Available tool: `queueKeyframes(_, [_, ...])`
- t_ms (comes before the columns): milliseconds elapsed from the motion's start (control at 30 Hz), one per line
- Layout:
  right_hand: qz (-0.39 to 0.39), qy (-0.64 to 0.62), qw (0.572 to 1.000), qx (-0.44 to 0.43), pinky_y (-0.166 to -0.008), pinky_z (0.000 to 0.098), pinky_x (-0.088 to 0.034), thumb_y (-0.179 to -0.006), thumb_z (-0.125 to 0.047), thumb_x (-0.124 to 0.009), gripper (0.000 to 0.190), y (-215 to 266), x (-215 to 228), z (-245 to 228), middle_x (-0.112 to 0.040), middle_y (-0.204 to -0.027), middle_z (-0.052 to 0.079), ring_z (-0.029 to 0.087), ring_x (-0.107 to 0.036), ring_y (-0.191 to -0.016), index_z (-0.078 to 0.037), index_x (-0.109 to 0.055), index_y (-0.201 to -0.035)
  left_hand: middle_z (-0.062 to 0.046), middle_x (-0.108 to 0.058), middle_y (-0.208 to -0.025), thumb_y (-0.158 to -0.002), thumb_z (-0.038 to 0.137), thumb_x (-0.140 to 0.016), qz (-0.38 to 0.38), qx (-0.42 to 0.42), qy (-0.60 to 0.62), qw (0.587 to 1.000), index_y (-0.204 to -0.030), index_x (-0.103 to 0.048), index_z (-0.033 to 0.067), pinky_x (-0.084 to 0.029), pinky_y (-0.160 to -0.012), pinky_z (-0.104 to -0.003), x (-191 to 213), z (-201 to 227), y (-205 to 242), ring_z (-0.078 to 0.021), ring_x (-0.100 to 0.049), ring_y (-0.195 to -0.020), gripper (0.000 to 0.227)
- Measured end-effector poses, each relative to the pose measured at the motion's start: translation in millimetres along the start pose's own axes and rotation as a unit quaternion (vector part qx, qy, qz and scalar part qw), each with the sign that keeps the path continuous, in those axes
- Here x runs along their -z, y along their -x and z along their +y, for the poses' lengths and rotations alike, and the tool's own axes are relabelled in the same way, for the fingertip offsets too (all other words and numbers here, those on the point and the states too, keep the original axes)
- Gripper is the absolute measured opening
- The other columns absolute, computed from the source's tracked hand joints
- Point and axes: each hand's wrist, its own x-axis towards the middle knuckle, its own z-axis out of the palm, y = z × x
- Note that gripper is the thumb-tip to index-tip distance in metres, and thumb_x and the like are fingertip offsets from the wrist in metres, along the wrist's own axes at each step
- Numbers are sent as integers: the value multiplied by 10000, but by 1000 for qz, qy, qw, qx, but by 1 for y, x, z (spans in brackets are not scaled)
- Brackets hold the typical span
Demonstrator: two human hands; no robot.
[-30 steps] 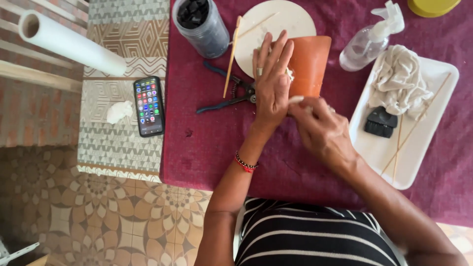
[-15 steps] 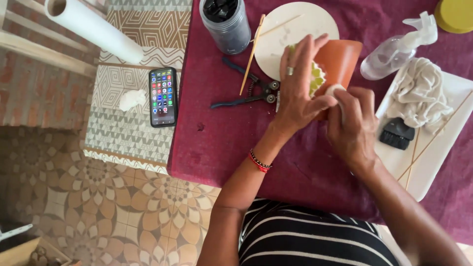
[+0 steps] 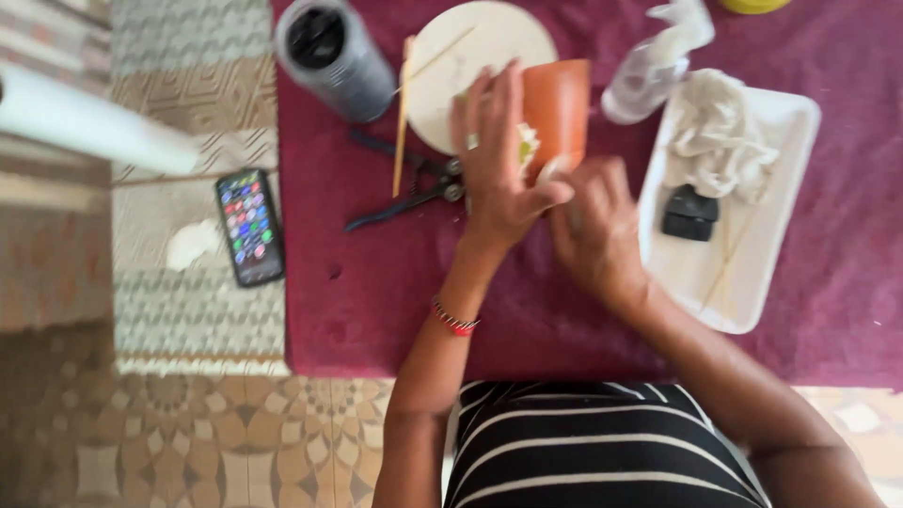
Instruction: Cleaning and prepping a decorated ceramic pot by spraying it with liquid and wiping it with a cloth.
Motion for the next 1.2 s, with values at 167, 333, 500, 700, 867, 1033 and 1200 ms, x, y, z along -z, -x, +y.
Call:
queueKeyframes(167, [-28,-94,993,-68,-764,437,-439,-1001,-120,-663,142,-11,20,5,-596,-974,148,324,-553,-892,-2,-658,-1081,-60,-274,-1744,-848,886,-130,-23,-9,-28,999,-1658,-247,159,-57,-1407,-681,20,8,1,-328,-220,-1687,1095])
queueKeyframes(333, [6,-124,989,-75,-726,386,-452,-1053,-20,-562,181,-55,34,-12,-544,-1102,188,279,-538,-870,62,-583,-1213,-94,-198,-1766,-882,870,-192,-16,-49,-80,995,-1663,-248,186,-92,-1427,-680,20,12,9,-366,-178,-1704,1039])
queueKeyframes(500, [-53,-230,963,-130,-723,292,-492,-1062,34,-504,265,-46,23,-9,-579,-1183,147,176,-578,-874,30,-552,-1323,-112,-247,-1744,-895,854,-183,0,-55,-83,995,-1637,-307,167,-143,-1414,-716,25,10,11,-386,-236,-1684,1019])
queueKeyframes(700, [-78,-289,951,-78,-846,322,-566,-1096,60,-537,455,-52,22,-9,-665,-1266,218,241,-680,-929,-35,-333,-1491,-125,-188,-1760,-951,840,-281,44,-84,-52,994,-1678,-104,143,-101,-1438,-705,23,6,16,-367,-205,-1695,1023])
queueKeyframes(867, [-107,-213,969,-68,-831,357,-589,-1049,33,-621,487,-60,24,-15,-655,-1303,246,285,-670,-1011,28,-371,-1467,-145,-169,-1763,-994,776,-428,58,-93,2,994,-1697,32,168,-79,-1442,-696,26,6,17,-358,-181,-1703,1038])
queueKeyframes(1033, [-123,-134,983,-23,-785,385,-564,-956,87,-672,328,-48,13,-10,-636,-1225,211,299,-633,-979,31,-644,-1278,-150,-110,-1779,-808,899,-373,38,-56,117,991,-1699,63,192,-24,-1460,-644,34,0,16,-335,-41,-1724,1218])
queueKeyframes(1200, [-104,17,991,82,-857,480,-481,-960,99,-714,272,-28,17,-5,-668,-1225,174,383,-570,-1005,-23,-739,-1201,-123,-102,-1793,-1089,59,-373,66,52,286,954,-1693,-10,172,-147,-1485,-471,43,-23,9,-286,-123,-1716,714])
